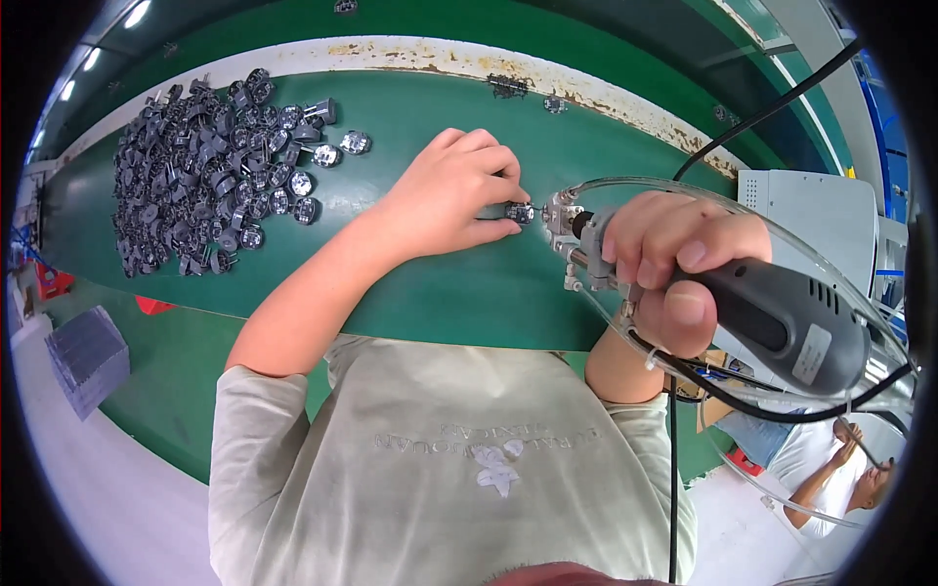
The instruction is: The person fastens small metal components and screws together to assemble units on a production line, using a pneumatic screwdriver.
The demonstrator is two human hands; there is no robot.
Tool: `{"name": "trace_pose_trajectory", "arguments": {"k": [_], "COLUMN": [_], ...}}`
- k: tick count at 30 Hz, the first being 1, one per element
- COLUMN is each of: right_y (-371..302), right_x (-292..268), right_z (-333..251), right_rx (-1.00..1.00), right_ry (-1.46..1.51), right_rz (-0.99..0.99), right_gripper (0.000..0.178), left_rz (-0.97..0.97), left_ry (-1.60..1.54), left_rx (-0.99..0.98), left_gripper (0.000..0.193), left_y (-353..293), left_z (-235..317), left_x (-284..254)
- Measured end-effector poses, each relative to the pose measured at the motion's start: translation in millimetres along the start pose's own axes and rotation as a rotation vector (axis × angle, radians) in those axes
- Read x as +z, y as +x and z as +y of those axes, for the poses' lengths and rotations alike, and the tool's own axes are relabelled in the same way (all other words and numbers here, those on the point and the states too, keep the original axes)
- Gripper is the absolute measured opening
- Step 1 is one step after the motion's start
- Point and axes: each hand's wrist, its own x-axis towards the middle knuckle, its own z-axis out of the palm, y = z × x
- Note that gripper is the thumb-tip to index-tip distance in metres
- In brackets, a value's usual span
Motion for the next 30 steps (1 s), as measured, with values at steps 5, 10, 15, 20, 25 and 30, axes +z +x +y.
{"name": "trace_pose_trajectory", "arguments": {"k": [5,10,15,20,25,30], "right_y": [-2,-2,-4,-1,11,3], "right_x": [-2,-4,2,4,14,3], "right_z": [0,1,4,4,14,16], "right_rx": [-0.031,-0.032,-0.020,-0.025,0.041,-0.013], "right_ry": [-0.054,0.032,0.044,-0.110,-0.049,0.050], "right_rz": [-0.038,-0.034,0.016,-0.020,-0.081,-0.172], "right_gripper": [0.032,0.035,0.035,0.026,0.020,0.035], "left_rz": [-0.004,0.019,0.012,0.004,-0.019,-0.017], "left_ry": [0.002,0.007,0.013,-0.001,-0.014,-0.021], "left_rx": [-0.007,0.013,0.011,0.007,0.030,0.033], "left_gripper": [0.026,0.026,0.025,0.026,0.023,0.028], "left_y": [0,-1,-1,1,0,-3], "left_z": [-1,-3,-2,-3,-4,-7], "left_x": [0,3,3,3,0,4]}}
